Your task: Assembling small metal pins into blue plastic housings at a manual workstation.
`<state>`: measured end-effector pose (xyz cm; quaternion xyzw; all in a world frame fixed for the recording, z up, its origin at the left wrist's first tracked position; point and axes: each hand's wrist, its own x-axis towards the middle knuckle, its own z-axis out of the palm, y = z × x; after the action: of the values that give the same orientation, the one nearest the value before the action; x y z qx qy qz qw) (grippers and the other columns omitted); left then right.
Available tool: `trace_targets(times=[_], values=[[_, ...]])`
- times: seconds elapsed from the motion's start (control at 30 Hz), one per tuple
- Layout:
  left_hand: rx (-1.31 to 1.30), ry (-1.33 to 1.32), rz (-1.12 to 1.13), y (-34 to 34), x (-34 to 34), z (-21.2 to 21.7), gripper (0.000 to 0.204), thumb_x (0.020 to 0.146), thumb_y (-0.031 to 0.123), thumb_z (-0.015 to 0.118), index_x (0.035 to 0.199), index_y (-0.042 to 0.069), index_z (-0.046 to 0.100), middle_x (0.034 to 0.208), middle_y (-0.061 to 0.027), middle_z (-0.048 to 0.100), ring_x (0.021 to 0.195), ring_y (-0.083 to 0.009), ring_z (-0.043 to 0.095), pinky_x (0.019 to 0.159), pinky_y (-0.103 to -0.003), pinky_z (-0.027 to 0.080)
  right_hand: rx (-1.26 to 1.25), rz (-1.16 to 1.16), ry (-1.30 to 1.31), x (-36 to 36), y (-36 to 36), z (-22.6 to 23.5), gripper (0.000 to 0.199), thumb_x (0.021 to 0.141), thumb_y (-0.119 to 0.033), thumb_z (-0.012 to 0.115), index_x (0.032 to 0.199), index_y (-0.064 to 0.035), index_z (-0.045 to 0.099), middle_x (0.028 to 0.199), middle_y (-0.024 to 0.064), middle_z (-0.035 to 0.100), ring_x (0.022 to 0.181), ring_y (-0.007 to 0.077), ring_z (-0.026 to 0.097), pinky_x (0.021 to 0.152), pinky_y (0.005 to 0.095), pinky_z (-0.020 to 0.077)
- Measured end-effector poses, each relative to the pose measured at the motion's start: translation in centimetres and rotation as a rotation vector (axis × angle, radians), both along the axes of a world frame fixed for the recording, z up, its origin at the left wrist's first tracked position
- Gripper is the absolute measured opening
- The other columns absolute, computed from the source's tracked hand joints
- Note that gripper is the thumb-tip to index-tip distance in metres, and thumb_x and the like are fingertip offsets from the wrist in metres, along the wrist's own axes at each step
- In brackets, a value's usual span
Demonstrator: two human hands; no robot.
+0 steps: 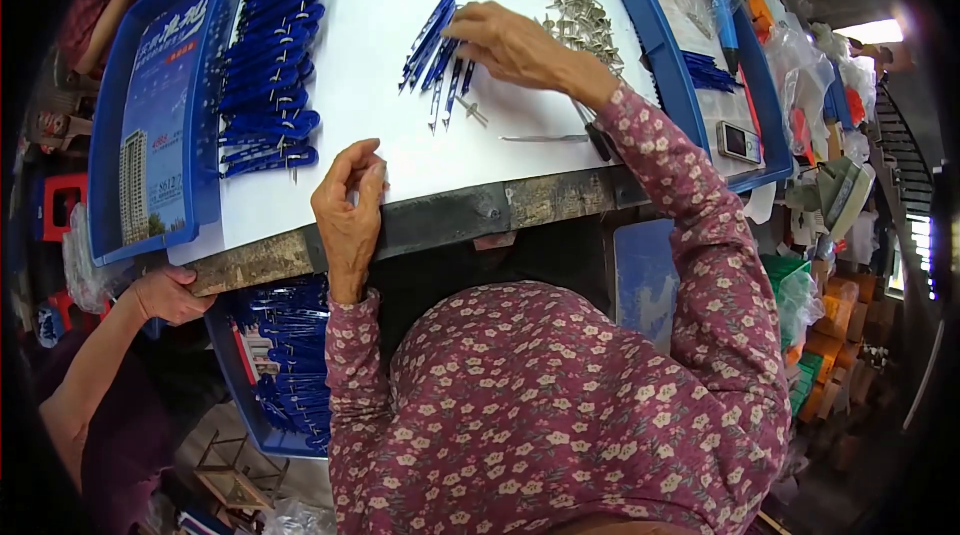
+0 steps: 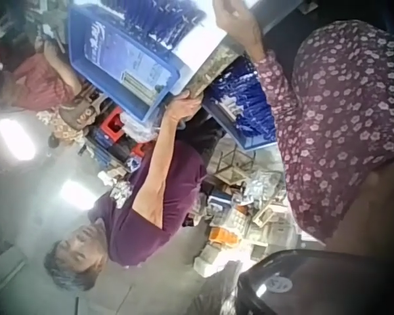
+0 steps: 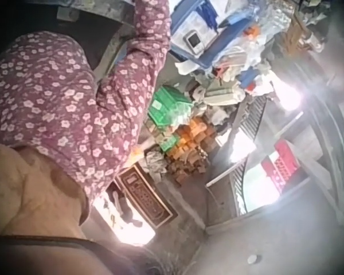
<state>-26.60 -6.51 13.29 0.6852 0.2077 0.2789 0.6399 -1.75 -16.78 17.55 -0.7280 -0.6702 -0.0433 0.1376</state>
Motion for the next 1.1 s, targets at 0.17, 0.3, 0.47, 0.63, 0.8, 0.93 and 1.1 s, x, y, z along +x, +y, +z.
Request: trace_targets(times=[0.17,0.3,0.47,0.63,0.8,0.93,1.1], values=[[-0.012,0.002,0.001,-0.3,-0.3,0.0,0.022,0.082,0.007,0.055,0.101,-0.004,0.057,0.076,-0.0042,0.057,0.063,-0.0083,0.053,0.057,-0.020,0.043,-0.048,-0.260,-0.026,3.3,3.8,0.5,0.023,0.083,-0.009,0.051,0.104,-0.0027,0.058,0.096,0.0139,0.057,0.087,0.0261,0.056,0.078,0.0329,0.0471],[-0.011,0.024,0.007,-0.3,-0.2,0.0,0.021,0.082,0.007,0.055,0.100,-0.003,0.057,0.078,-0.0050,0.058,0.064,-0.0086,0.053,0.057,-0.020,0.043,-0.055,-0.329,-0.013,5.2,5.4,-0.9,0.026,0.078,-0.004,0.052,0.102,-0.0068,0.060,0.092,0.0121,0.056,0.089,0.0263,0.055,0.079,0.0343,0.0463],[-0.030,0.023,-0.009,0.0,0.1,-0.1,0.021,0.082,0.008,0.055,0.100,-0.003,0.058,0.080,-0.0066,0.060,0.066,-0.0096,0.055,0.059,-0.021,0.045,-0.059,-0.182,-0.087,6.9,5.3,-1.7,0.024,0.080,-0.001,0.050,0.099,-0.0078,0.062,0.094,0.0068,0.058,0.089,0.0209,0.056,0.077,0.0319,0.0467],[-0.024,0.017,-0.011,0.1,0.1,-0.2,0.020,0.082,0.007,0.055,0.100,-0.003,0.058,0.078,-0.0055,0.060,0.065,-0.0093,0.054,0.058,-0.020,0.045,-0.170,-0.145,-0.246,6.6,5.0,-0.8,0.012,0.081,-0.005,0.050,0.089,-0.0053,0.059,0.088,0.0048,0.059,0.081,0.0195,0.059,0.074,0.0298,0.0479],[-0.013,0.024,-0.007,0.1,-0.1,-0.1,0.020,0.081,0.005,0.055,0.099,-0.003,0.058,0.077,-0.0043,0.059,0.065,-0.0086,0.054,0.059,-0.020,0.044,-0.188,-0.112,-0.286,6.0,4.6,-0.7,0.005,0.083,-0.008,0.049,0.085,-0.0058,0.053,0.080,0.0062,0.056,0.078,0.0185,0.058,0.070,0.0271,0.0483],[-0.032,0.029,-0.014,-0.3,0.2,0.2,0.020,0.081,0.005,0.055,0.099,-0.003,0.058,0.076,-0.0041,0.059,0.064,-0.0086,0.054,0.058,-0.020,0.044,-0.088,-0.042,-0.223,6.8,3.2,-1.2,0.005,0.077,-0.003,0.054,0.082,-0.0030,0.054,0.085,0.0079,0.057,0.078,0.0220,0.059,0.064,0.0312,0.0486],[-0.036,0.036,0.013,-0.2,-0.1,0.1,0.020,0.081,0.006,0.055,0.098,-0.003,0.059,0.077,-0.0045,0.059,0.064,-0.0086,0.054,0.057,-0.020,0.044,0.012,-0.057,-0.175,4.2,1.7,-0.2,0.008,0.075,-0.002,0.055,0.082,-0.0029,0.054,0.084,0.0074,0.056,0.080,0.0230,0.058,0.069,0.0317,0.0480]])
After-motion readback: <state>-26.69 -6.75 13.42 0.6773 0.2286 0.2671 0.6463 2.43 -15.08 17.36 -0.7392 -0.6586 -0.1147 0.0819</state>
